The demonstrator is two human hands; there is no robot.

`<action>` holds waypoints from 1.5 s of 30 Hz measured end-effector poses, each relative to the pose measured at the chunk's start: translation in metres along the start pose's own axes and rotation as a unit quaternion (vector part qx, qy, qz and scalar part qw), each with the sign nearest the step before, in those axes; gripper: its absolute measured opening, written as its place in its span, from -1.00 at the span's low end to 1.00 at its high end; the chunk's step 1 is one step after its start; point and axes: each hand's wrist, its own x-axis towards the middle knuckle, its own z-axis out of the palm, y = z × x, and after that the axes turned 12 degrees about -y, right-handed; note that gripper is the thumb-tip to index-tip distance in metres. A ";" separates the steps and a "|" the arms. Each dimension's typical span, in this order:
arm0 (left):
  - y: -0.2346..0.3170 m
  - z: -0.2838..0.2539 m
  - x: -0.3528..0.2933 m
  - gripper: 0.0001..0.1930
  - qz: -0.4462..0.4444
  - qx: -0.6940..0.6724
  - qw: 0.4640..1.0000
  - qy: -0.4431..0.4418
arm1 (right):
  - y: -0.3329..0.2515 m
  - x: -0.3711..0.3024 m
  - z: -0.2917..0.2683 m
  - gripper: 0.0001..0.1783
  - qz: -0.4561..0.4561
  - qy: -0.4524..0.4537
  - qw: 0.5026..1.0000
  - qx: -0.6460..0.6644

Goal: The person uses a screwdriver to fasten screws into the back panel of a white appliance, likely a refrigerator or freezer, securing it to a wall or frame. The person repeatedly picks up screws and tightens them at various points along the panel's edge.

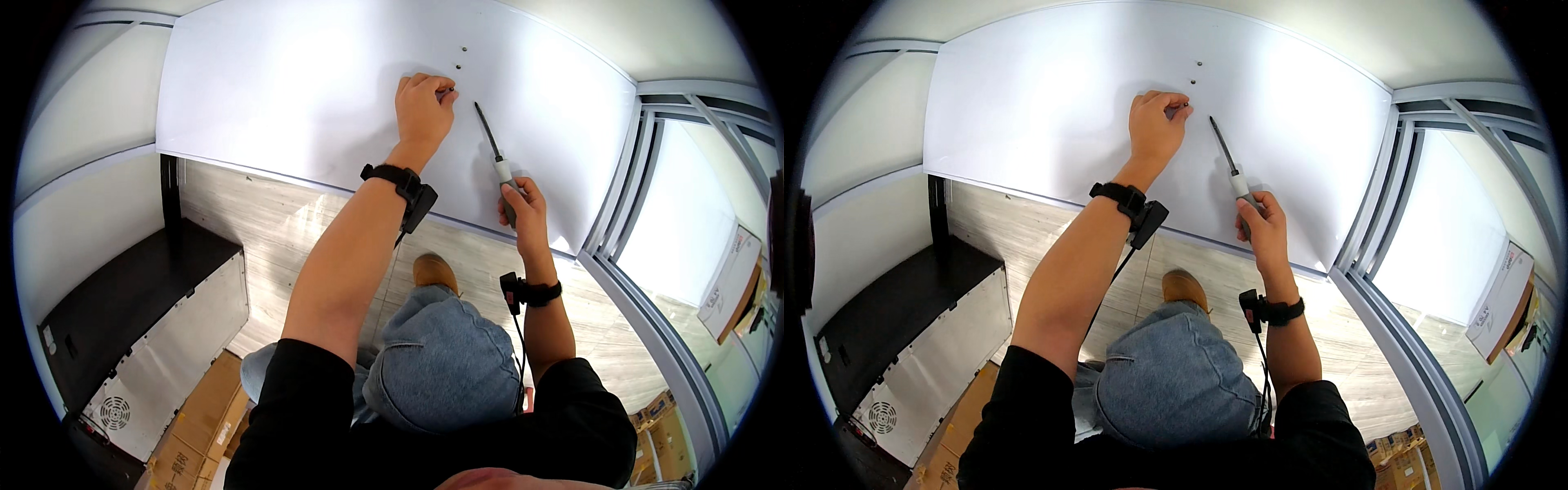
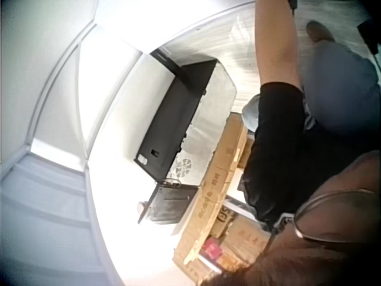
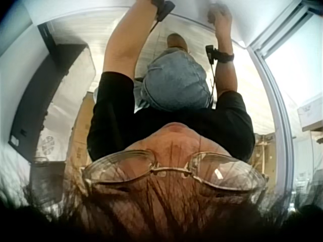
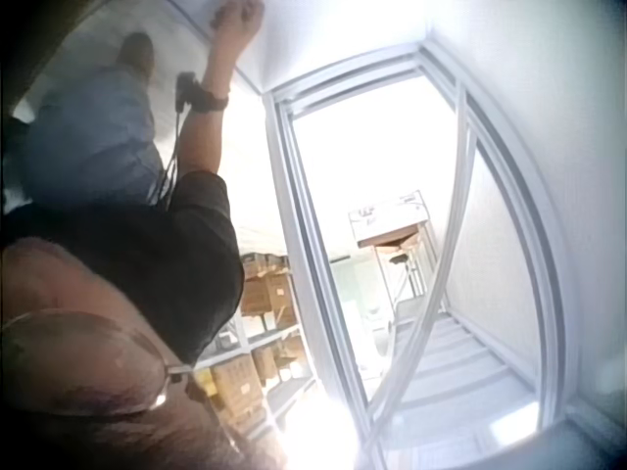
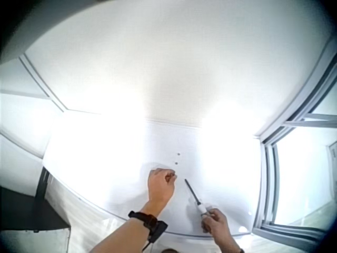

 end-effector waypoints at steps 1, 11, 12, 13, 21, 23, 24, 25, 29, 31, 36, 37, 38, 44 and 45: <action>-0.001 0.000 0.000 -0.85 0.000 -0.005 1.000 -0.003 | -0.001 0.000 0.000 -0.81 -0.001 -0.003 1.000 -0.001; -0.029 -0.056 -0.051 -0.73 -0.021 -0.176 0.984 -0.005 | -0.001 -0.002 -0.001 -0.78 -0.046 -0.044 0.996 -0.059; -0.030 -0.075 -0.062 -0.75 -0.041 -0.170 0.984 -0.011 | -0.005 -0.002 0.003 -0.77 -0.072 -0.082 0.988 -0.110; -0.032 -0.096 -0.074 -0.78 -0.052 -0.182 0.982 0.008 | -0.014 -0.004 0.020 -0.76 -0.078 -0.067 0.990 -0.101; -0.029 -0.258 -0.207 -0.83 -0.140 -0.241 0.951 0.133 | -0.081 -0.004 0.148 -0.76 -0.140 -0.331 0.902 -0.237; -0.053 -0.292 -0.249 -0.84 -0.133 -0.278 0.936 0.167 | -0.105 -0.017 0.208 -0.76 -0.144 -0.393 0.854 -0.308; -0.061 -0.305 -0.266 -0.84 -0.127 -0.299 0.929 0.180 | -0.117 -0.024 0.236 -0.76 -0.146 -0.418 0.828 -0.343; -0.058 -0.321 -0.277 -0.84 -0.139 -0.313 0.920 0.193 | -0.128 -0.032 0.262 -0.76 -0.153 -0.426 0.817 -0.357; -0.044 -0.383 -0.327 -0.85 -0.186 -0.344 0.888 0.240 | -0.172 -0.093 0.361 -0.75 -0.176 -0.486 0.747 -0.419; -0.036 -0.410 -0.344 -0.83 -0.179 -0.349 0.883 0.259 | -0.189 -0.135 0.399 -0.73 -0.186 -0.505 0.719 -0.441; -0.021 -0.452 -0.355 -0.80 -0.137 -0.413 0.850 0.296 | -0.192 -0.193 0.445 -0.67 -0.189 -0.538 0.716 -0.403; -0.018 -0.456 -0.355 -0.78 -0.139 -0.424 0.849 0.284 | -0.185 -0.200 0.449 -0.63 -0.178 -0.536 0.732 -0.380; -0.019 -0.455 -0.357 -0.77 -0.137 -0.450 0.837 0.279 | -0.174 -0.202 0.452 -0.59 -0.156 -0.543 0.749 -0.346; -0.039 -0.444 -0.365 -0.68 -0.123 -0.571 0.765 0.273 | -0.076 -0.194 0.451 -0.53 -0.012 -0.517 0.844 -0.141; -0.047 -0.445 -0.368 -0.65 -0.125 -0.569 0.767 0.270 | -0.059 -0.193 0.448 -0.54 -0.006 -0.509 0.852 -0.123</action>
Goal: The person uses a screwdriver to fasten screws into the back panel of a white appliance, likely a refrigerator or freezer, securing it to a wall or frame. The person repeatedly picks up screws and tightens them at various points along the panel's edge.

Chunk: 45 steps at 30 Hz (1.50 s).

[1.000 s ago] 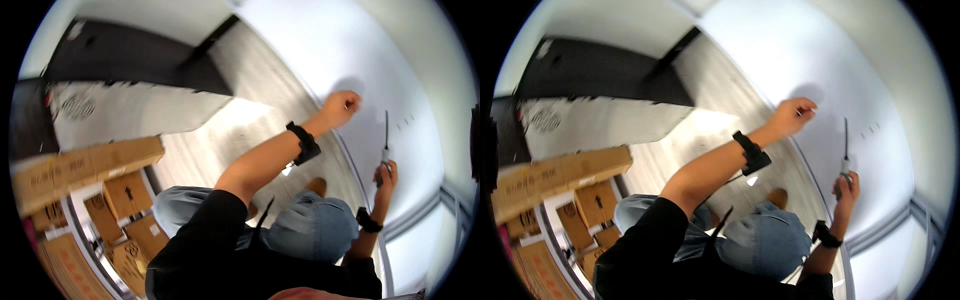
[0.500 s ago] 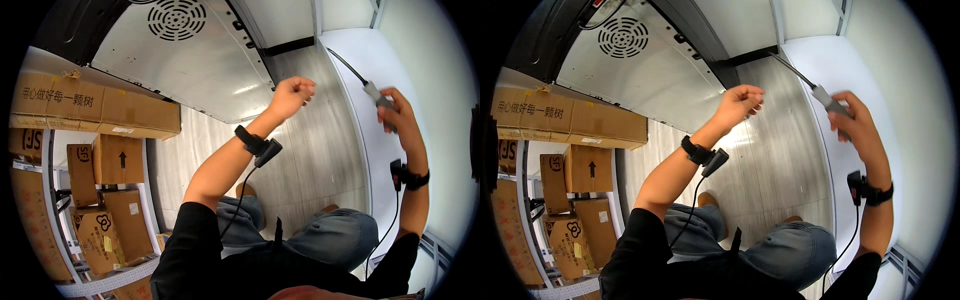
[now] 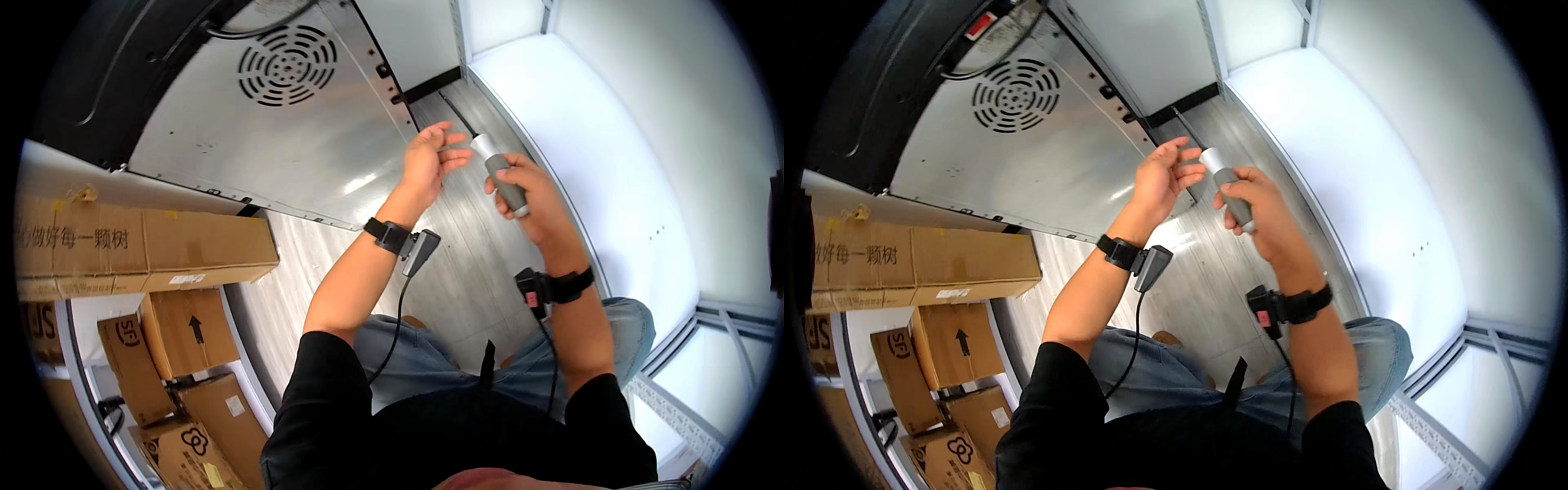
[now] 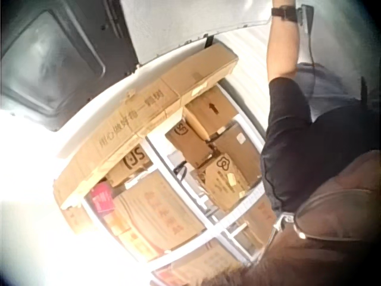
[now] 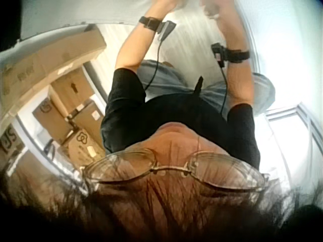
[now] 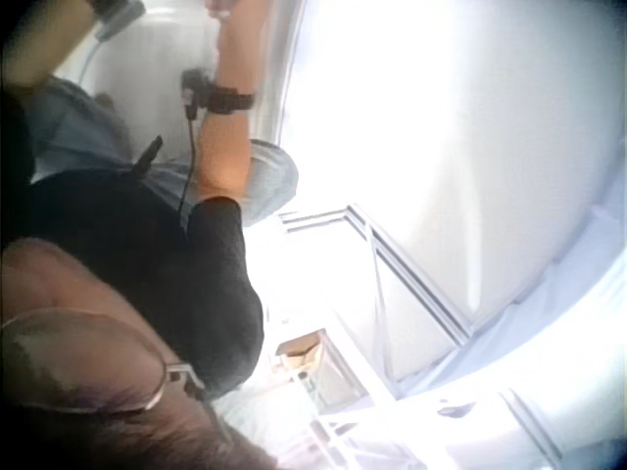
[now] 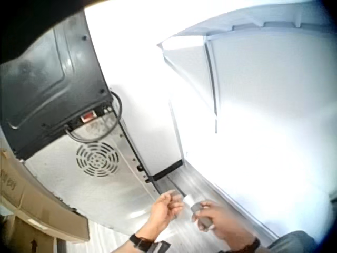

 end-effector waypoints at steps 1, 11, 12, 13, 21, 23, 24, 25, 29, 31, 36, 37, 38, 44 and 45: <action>-0.007 -0.010 0.001 -0.66 -0.009 -0.004 1.000 0.000 | 0.019 -0.001 0.001 -0.55 0.000 0.011 1.000 0.020; -0.074 -0.077 -0.002 -0.70 -0.116 0.034 0.992 0.044 | 0.134 0.018 -0.003 -0.63 0.070 0.039 0.995 0.054; -0.082 -0.082 -0.001 -0.69 -0.124 0.037 0.990 0.057 | 0.143 0.019 -0.003 -0.64 0.078 0.044 0.994 0.060; -0.085 -0.086 0.001 -0.69 -0.123 0.039 0.990 0.063 | 0.151 0.021 -0.004 -0.64 0.079 0.046 0.993 0.070; -0.075 -0.078 0.016 -0.76 -0.065 0.053 0.992 0.093 | 0.168 0.026 -0.007 -0.69 0.036 0.057 0.990 0.126; -0.074 -0.075 0.019 -0.77 -0.047 0.077 0.990 0.105 | 0.164 0.027 -0.006 -0.70 0.036 0.054 0.989 0.134; -0.074 -0.074 0.020 -0.77 -0.046 0.087 0.989 0.113 | 0.163 0.027 -0.006 -0.71 0.035 0.053 0.988 0.138; -0.074 -0.074 0.021 -0.77 -0.046 0.098 0.987 0.121 | 0.164 0.028 -0.005 -0.71 0.036 0.055 0.988 0.137; -0.079 -0.078 0.022 -0.77 -0.032 0.110 0.985 0.125 | 0.165 0.029 -0.005 -0.71 0.040 0.056 0.987 0.144; -0.079 -0.080 0.022 -0.77 -0.027 0.115 0.985 0.124 | 0.166 0.029 -0.007 -0.71 0.041 0.053 0.987 0.144; -0.079 -0.081 0.020 -0.76 -0.023 0.102 0.987 0.120 | 0.165 0.030 -0.011 -0.68 0.043 0.041 0.988 0.139; -0.078 -0.079 0.020 -0.76 -0.023 0.098 0.988 0.120 | 0.164 0.029 -0.010 -0.68 0.042 0.040 0.988 0.144; -0.077 -0.078 0.019 -0.76 -0.025 0.101 0.987 0.121 | 0.164 0.029 -0.009 -0.67 0.041 0.039 0.987 0.148; -0.078 -0.078 0.021 -0.77 -0.026 0.100 0.987 0.124 | 0.166 0.031 -0.010 -0.67 0.040 0.035 0.982 0.182; -0.078 -0.079 0.021 -0.76 -0.023 0.097 0.987 0.125 | 0.166 0.032 -0.011 -0.67 0.039 0.033 0.981 0.186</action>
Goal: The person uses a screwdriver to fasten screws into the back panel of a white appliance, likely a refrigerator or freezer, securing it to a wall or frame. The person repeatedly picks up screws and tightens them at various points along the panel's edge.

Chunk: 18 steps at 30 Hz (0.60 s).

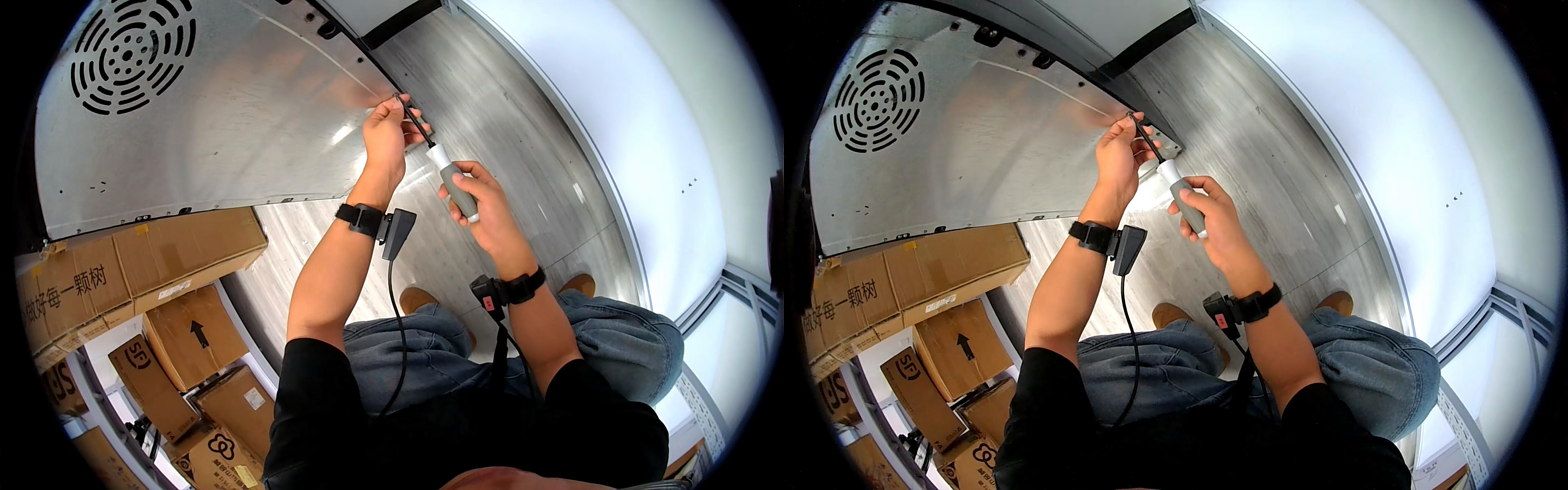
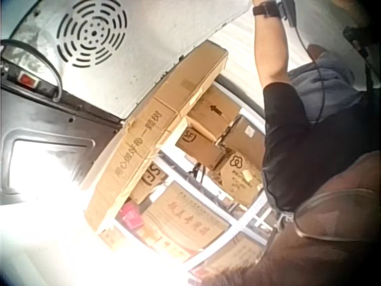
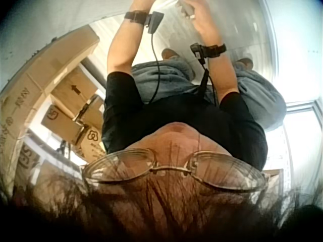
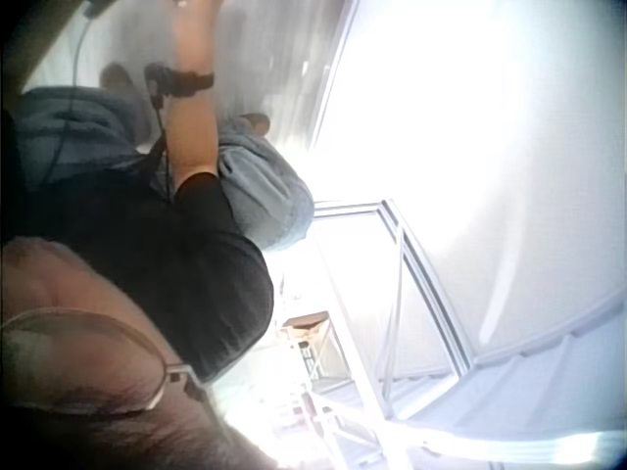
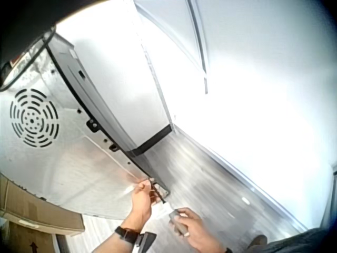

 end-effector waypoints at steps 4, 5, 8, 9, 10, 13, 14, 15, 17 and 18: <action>-0.001 -0.001 0.001 -0.77 -0.001 -0.017 1.000 0.004 | 0.000 0.002 0.000 -0.67 0.002 -0.013 1.000 0.021; -0.001 -0.002 0.001 -0.77 -0.002 -0.018 1.000 0.005 | 0.001 0.002 0.000 -0.67 0.003 -0.013 1.000 0.023; 0.001 -0.001 0.000 -0.79 -0.004 -0.014 1.000 0.008 | 0.004 0.004 0.000 -0.66 0.003 0.018 1.000 -0.025; 0.001 0.000 -0.001 -0.80 -0.007 -0.010 1.000 0.012 | 0.007 0.005 -0.001 -0.65 0.002 0.034 0.998 -0.050; 0.002 0.002 -0.001 -0.80 -0.010 -0.005 1.000 0.016 | 0.009 0.006 -0.002 -0.64 0.001 0.048 0.995 -0.082; 0.003 0.003 0.001 -0.88 -0.006 0.036 0.999 0.030 | 0.021 0.015 -0.009 -0.60 -0.064 0.084 0.969 -0.225; 0.000 0.003 0.002 -0.88 -0.005 0.056 0.998 0.037 | 0.031 0.020 -0.013 -0.58 -0.123 0.091 0.941 -0.301; -0.001 0.001 0.003 -0.89 -0.003 0.052 0.998 0.035 | 0.038 0.022 -0.018 -0.57 -0.181 0.098 0.904 -0.374; -0.003 -0.004 0.005 -0.88 -0.001 0.041 0.999 0.034 | 0.037 0.019 -0.011 -0.55 -0.178 0.107 0.878 -0.431; -0.004 -0.006 0.006 -0.88 -0.003 0.033 0.999 0.033 | 0.034 0.016 -0.007 -0.54 -0.177 0.111 0.864 -0.458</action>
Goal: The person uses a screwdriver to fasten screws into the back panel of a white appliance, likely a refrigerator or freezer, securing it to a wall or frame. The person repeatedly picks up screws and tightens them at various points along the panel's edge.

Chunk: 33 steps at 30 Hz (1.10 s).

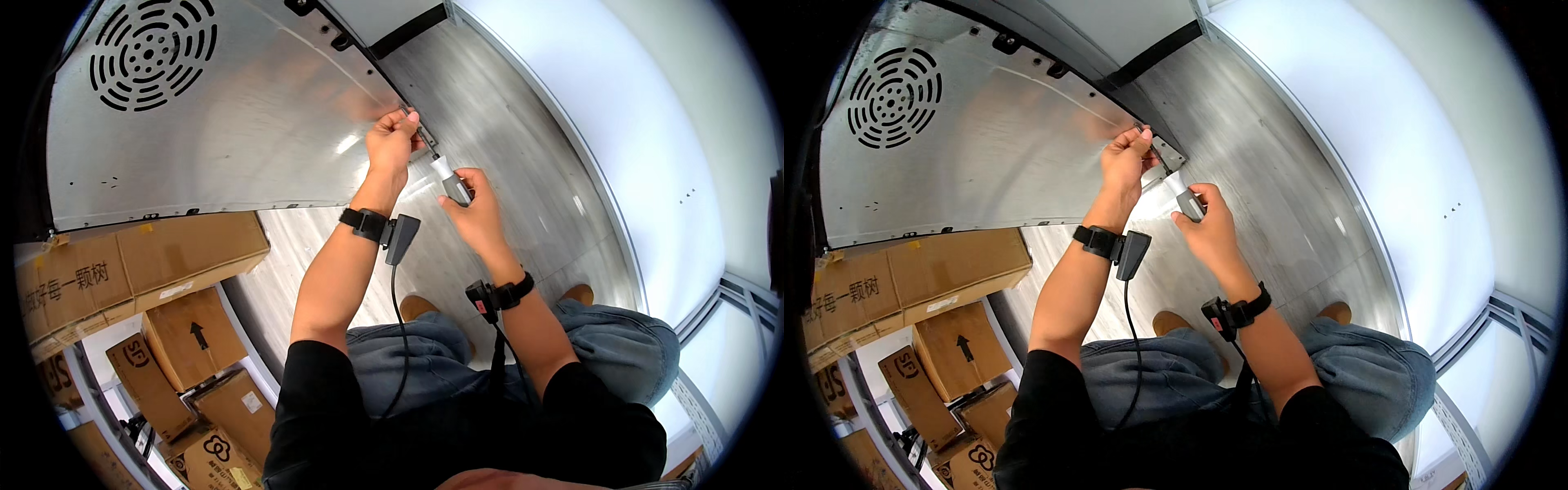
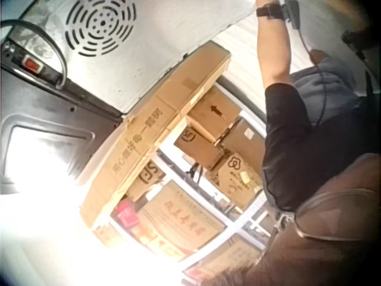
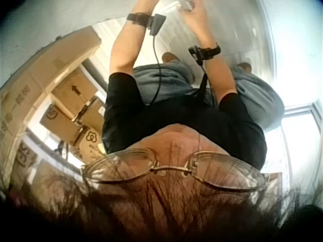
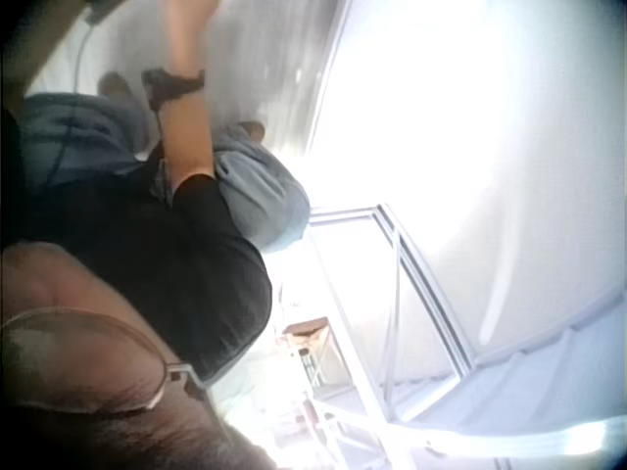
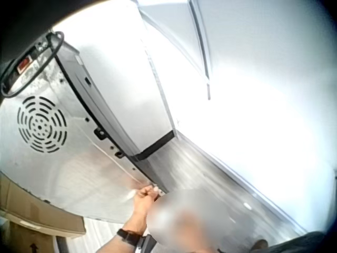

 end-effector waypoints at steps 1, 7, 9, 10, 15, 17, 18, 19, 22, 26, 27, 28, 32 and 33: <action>0.000 -0.001 0.000 -0.87 -0.003 -0.009 1.000 -0.001 | -0.007 -0.001 -0.006 -0.55 0.060 -0.046 0.992 0.098; 0.000 -0.003 0.001 -0.84 -0.001 -0.052 0.998 -0.035 | -0.001 0.004 -0.038 -0.59 0.157 -0.219 0.835 0.479; -0.001 -0.005 0.000 -0.84 0.002 -0.058 0.997 -0.041 | 0.005 0.004 -0.038 -0.58 0.149 -0.220 0.826 0.498; 0.001 -0.007 -0.001 -0.84 0.002 -0.057 0.998 -0.042 | 0.003 0.003 -0.035 -0.58 0.168 -0.193 0.851 0.458; 0.005 -0.002 -0.002 -0.82 -0.008 -0.005 0.999 -0.031 | 0.007 0.000 -0.010 -0.56 0.163 -0.094 0.941 0.282; 0.003 0.000 0.000 -0.81 -0.008 0.029 0.999 -0.014 | 0.009 0.001 -0.005 -0.52 0.132 -0.095 0.958 0.235; 0.003 0.000 0.000 -0.82 -0.009 0.028 1.000 -0.011 | 0.009 0.000 -0.003 -0.50 0.117 -0.094 0.966 0.212; 0.003 0.000 0.001 -0.83 -0.010 0.027 1.000 -0.008 | 0.010 0.000 -0.004 -0.50 0.119 -0.096 0.960 0.234; 0.003 -0.002 0.002 -0.85 -0.007 0.004 1.000 -0.018 | 0.011 0.000 -0.010 -0.52 0.145 -0.124 0.917 0.351; 0.004 -0.002 0.001 -0.84 -0.005 -0.021 0.999 -0.037 | 0.013 0.002 -0.026 -0.56 0.193 -0.193 0.817 0.508; 0.004 -0.001 0.001 -0.84 -0.005 -0.023 0.999 -0.033 | 0.014 0.002 -0.027 -0.57 0.197 -0.205 0.807 0.518; 0.005 0.001 0.000 -0.84 -0.004 -0.025 0.999 -0.029 | 0.014 0.002 -0.025 -0.57 0.191 -0.184 0.836 0.481; 0.005 0.003 0.000 -0.85 0.006 -0.063 0.997 -0.040 | 0.017 -0.001 -0.011 -0.58 0.166 -0.122 0.910 0.359; 0.005 0.003 0.000 -0.85 0.001 -0.042 0.999 -0.031 | 0.018 -0.001 -0.009 -0.57 0.160 -0.112 0.921 0.336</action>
